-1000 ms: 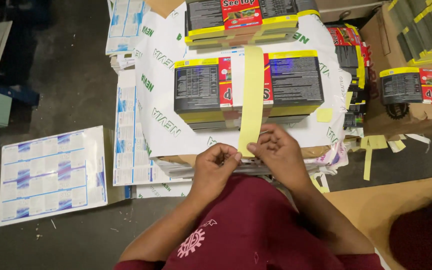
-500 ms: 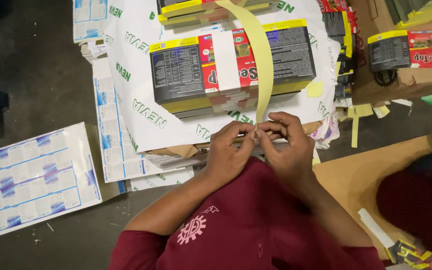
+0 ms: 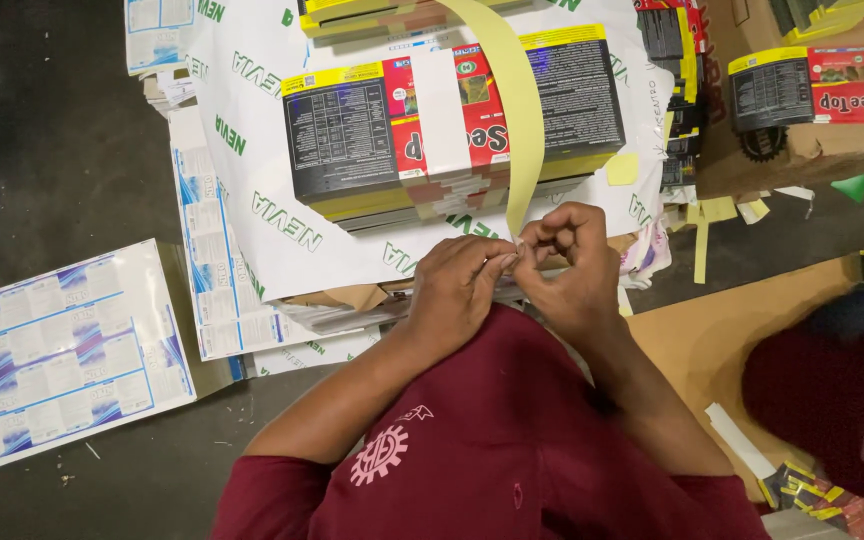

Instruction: Bundling stacks of printed labels using adhesive tape.

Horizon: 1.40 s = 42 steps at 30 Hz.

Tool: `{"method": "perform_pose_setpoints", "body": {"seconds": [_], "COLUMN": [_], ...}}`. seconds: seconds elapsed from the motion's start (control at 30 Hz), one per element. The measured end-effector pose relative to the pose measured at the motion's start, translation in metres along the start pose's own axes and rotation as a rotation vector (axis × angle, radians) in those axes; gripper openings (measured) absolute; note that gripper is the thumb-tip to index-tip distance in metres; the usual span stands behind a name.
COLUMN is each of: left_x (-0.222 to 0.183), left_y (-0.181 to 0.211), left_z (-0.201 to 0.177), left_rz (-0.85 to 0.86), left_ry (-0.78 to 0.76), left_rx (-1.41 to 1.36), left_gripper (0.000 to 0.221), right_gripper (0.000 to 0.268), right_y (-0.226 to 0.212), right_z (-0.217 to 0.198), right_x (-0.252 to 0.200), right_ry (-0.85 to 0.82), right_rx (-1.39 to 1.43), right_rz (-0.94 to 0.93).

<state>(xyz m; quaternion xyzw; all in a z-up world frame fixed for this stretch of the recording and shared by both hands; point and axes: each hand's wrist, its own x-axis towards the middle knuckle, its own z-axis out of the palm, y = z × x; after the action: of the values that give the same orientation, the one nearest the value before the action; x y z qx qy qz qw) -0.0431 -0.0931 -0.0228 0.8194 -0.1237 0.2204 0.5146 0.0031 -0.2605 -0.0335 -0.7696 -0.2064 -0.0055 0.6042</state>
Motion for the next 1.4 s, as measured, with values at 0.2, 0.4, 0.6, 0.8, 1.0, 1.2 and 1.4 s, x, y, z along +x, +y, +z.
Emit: {"method": "perform_pose_setpoints", "body": {"seconds": [0.2,0.4,0.6,0.8,1.0,1.2,1.4], "left_x": [-0.005,-0.009,-0.005,-0.001,-0.002,-0.005,-0.009], "left_y": [0.0,-0.001,-0.005,-0.013,-0.011,-0.015,-0.025], "left_z": [0.003,0.004,0.001,0.004,0.008,0.005,0.008], "left_rz": [0.001,-0.031,-0.104,-0.087,-0.041,-0.082,-0.187], "left_ry": [0.036,0.064,0.097,0.124,0.124,0.11,0.081], "left_rx": [0.03,0.007,-0.059,-0.036,0.014,-0.202,-0.316], "left_gripper": [0.008,0.01,0.013,0.012,0.011,0.013,0.011], "right_gripper": [0.034,0.029,0.033,0.036,0.037,0.026,0.023], "right_y": [-0.001,-0.002,-0.004,-0.011,-0.01,0.002,-0.012], "right_z": [0.006,0.009,0.01,0.012,0.009,0.003,0.007], "right_x": [-0.001,-0.002,-0.003,-0.004,-0.005,-0.002,0.003], "right_ry": [0.019,0.042,0.043,0.069,0.07,0.048,-0.028], "right_rx": [-0.056,-0.106,-0.014,-0.076,-0.088,0.062,0.071], "right_rz": [-0.031,-0.136,-0.074,-0.106,-0.069,0.042,-0.031]}}
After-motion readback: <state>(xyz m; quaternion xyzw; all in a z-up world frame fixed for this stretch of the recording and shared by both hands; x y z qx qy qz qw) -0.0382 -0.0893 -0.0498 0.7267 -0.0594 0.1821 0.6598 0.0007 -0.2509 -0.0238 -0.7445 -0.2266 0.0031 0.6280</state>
